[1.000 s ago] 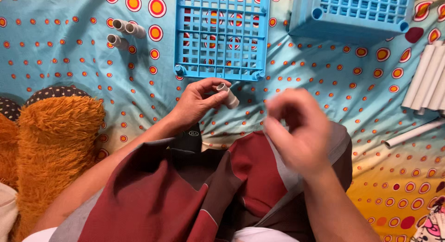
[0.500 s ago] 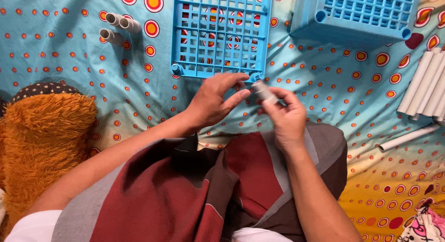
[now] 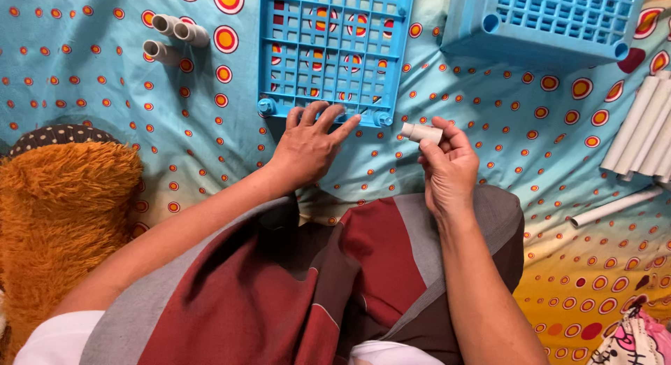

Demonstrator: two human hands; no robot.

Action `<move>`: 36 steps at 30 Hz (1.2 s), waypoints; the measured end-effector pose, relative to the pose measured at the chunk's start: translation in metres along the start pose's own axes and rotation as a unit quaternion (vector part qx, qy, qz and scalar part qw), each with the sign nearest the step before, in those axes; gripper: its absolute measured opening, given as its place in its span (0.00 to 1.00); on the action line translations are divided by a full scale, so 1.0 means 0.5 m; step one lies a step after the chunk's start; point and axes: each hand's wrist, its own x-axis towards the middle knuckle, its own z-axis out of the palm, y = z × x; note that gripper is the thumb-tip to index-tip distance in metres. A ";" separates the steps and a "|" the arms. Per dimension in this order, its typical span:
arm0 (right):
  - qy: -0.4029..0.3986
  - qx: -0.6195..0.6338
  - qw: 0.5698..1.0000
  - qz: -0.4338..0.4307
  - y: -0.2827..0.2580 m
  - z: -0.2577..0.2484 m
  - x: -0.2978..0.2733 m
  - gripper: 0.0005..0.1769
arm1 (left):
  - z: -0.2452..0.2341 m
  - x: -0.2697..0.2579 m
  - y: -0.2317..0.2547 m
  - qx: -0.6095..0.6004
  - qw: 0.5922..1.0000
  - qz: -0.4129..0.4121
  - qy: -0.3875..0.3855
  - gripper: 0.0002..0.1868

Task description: The person inserts short white plastic tubes into the corner holes of a blue plastic crate to form legs, then inserts a longer white tube through the crate frame. The person works on a patterned bedsheet with additional tubes and a second crate nearby.

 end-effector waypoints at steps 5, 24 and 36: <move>0.012 -0.007 1.000 -0.003 0.005 0.002 0.009 0.23 | -0.004 -0.008 0.000 0.012 0.999 -0.012 -0.050 0.39; -0.051 -0.184 0.970 -0.153 0.023 0.047 0.017 0.22 | -0.010 -0.013 -0.011 0.004 0.996 -0.009 -0.087 0.44; -0.058 -0.468 0.831 -0.295 -0.023 0.100 0.001 0.22 | -0.005 -0.010 -0.013 -0.003 0.994 -0.022 -0.107 0.43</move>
